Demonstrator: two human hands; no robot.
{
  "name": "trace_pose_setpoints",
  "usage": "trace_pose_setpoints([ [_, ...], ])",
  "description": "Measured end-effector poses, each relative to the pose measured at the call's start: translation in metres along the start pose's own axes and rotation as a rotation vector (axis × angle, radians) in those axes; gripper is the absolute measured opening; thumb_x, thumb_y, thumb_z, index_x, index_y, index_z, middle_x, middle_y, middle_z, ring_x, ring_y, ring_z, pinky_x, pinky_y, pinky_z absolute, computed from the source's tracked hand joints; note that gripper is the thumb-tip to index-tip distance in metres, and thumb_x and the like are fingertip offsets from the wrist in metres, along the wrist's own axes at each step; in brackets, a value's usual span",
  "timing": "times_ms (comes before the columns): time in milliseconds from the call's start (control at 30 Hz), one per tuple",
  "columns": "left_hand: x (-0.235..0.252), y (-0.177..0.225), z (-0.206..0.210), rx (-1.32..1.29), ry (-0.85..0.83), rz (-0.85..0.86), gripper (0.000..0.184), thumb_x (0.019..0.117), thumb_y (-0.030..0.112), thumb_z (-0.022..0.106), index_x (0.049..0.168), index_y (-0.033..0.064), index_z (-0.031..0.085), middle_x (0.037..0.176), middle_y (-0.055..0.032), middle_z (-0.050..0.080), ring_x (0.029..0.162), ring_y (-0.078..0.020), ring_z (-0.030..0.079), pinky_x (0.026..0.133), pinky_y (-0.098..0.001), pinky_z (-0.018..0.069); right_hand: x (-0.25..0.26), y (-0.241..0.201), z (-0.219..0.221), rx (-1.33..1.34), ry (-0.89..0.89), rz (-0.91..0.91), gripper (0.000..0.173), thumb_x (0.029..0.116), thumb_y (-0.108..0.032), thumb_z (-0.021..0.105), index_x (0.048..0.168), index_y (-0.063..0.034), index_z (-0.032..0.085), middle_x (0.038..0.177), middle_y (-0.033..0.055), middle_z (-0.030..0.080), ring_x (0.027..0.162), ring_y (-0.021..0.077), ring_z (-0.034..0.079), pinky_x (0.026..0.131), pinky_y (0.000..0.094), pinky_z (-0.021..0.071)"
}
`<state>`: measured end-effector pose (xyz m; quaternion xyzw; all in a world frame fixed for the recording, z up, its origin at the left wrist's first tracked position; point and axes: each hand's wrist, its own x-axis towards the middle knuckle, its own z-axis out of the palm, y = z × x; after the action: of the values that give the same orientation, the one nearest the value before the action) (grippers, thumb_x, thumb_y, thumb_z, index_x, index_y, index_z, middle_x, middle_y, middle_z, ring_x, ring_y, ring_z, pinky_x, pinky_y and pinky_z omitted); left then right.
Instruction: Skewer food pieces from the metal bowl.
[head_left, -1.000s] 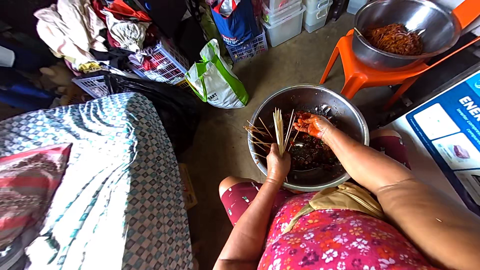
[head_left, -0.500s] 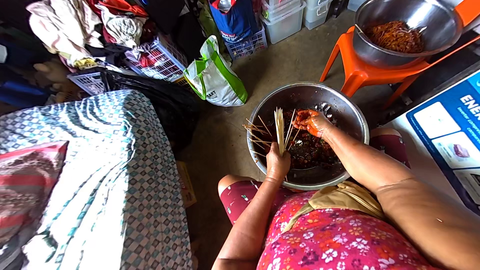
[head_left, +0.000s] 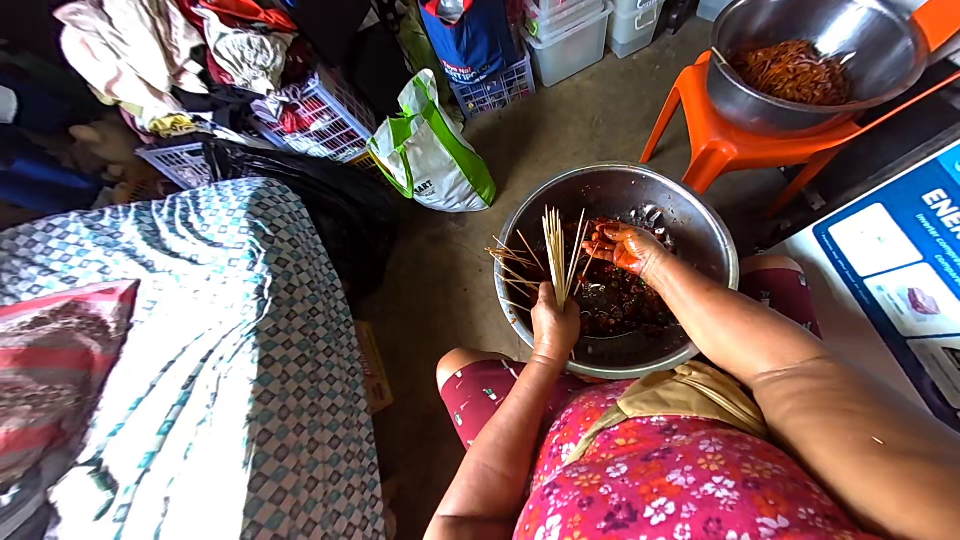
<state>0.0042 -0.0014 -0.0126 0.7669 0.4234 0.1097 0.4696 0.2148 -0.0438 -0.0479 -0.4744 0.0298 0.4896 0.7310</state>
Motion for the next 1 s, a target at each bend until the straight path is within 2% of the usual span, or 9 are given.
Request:
trace_pose_setpoints([
  [267, 0.000, 0.003, -0.002, 0.038, -0.044, -0.013, 0.027, 0.0961, 0.008, 0.059, 0.121, -0.0019, 0.056, 0.085, -0.0102, 0.069, 0.071, -0.0190, 0.069, 0.070, -0.0376, 0.0593, -0.005, -0.005, 0.003, -0.151, 0.018, -0.001, 0.022, 0.1042, 0.000, 0.050, 0.126, 0.0004, 0.053, 0.091, 0.0081, 0.060, 0.074, 0.0201, 0.067, 0.076, 0.0408, 0.0628],
  [333, 0.000, 0.003, -0.002, 0.053, -0.051, -0.015, 0.027, 0.0963, 0.008, 0.059, 0.122, -0.0023, 0.056, 0.085, -0.0110, 0.069, 0.071, -0.0198, 0.069, 0.071, -0.0384, 0.0593, -0.008, -0.007, 0.004, -0.234, 0.006, -0.017, 0.017, 0.1037, -0.001, 0.052, 0.120, 0.0018, 0.055, 0.088, 0.0081, 0.062, 0.072, 0.0200, 0.068, 0.074, 0.0402, 0.0631],
  [533, -0.002, 0.007, -0.002, 0.082, -0.048, -0.027, 0.028, 0.0972, 0.008, 0.057, 0.123, -0.0024, 0.056, 0.088, -0.0129, 0.069, 0.076, -0.0213, 0.070, 0.074, -0.0401, 0.0591, -0.012, -0.002, 0.008, -0.286, -0.042, 0.007, 0.014, 0.1055, -0.003, 0.050, 0.117, 0.0017, 0.056, 0.085, 0.0095, 0.063, 0.071, 0.0220, 0.069, 0.074, 0.0410, 0.0632],
  [767, -0.003, 0.009, -0.001, 0.093, -0.015, -0.033, 0.028, 0.0971, 0.006, 0.057, 0.123, -0.0034, 0.055, 0.090, -0.0145, 0.069, 0.080, -0.0234, 0.071, 0.077, -0.0419, 0.0585, -0.026, 0.023, 0.019, -0.449, -0.132, -0.011, 0.016, 0.1059, -0.002, 0.048, 0.118, 0.0017, 0.058, 0.085, 0.0092, 0.064, 0.067, 0.0201, 0.069, 0.068, 0.0401, 0.0636],
  [900, -0.001, 0.010, -0.003, 0.090, 0.011, -0.084, 0.028, 0.0966, 0.005, 0.056, 0.124, -0.0023, 0.055, 0.090, -0.0136, 0.069, 0.080, -0.0230, 0.071, 0.078, -0.0417, 0.0584, -0.034, 0.036, 0.027, -0.514, -0.257, 0.048, 0.016, 0.1072, -0.003, 0.047, 0.117, 0.0042, 0.058, 0.085, 0.0105, 0.066, 0.070, 0.0210, 0.071, 0.070, 0.0388, 0.0641],
  [1000, 0.000, 0.009, -0.003, 0.089, 0.010, -0.089, 0.025, 0.0980, 0.006, 0.056, 0.122, -0.0016, 0.054, 0.087, -0.0127, 0.069, 0.078, -0.0222, 0.071, 0.076, -0.0409, 0.0591, -0.031, 0.030, 0.024, -0.516, -0.244, 0.047, 0.020, 0.1080, -0.008, 0.048, 0.121, 0.0032, 0.059, 0.097, 0.0131, 0.067, 0.079, 0.0233, 0.072, 0.074, 0.0414, 0.0633],
])
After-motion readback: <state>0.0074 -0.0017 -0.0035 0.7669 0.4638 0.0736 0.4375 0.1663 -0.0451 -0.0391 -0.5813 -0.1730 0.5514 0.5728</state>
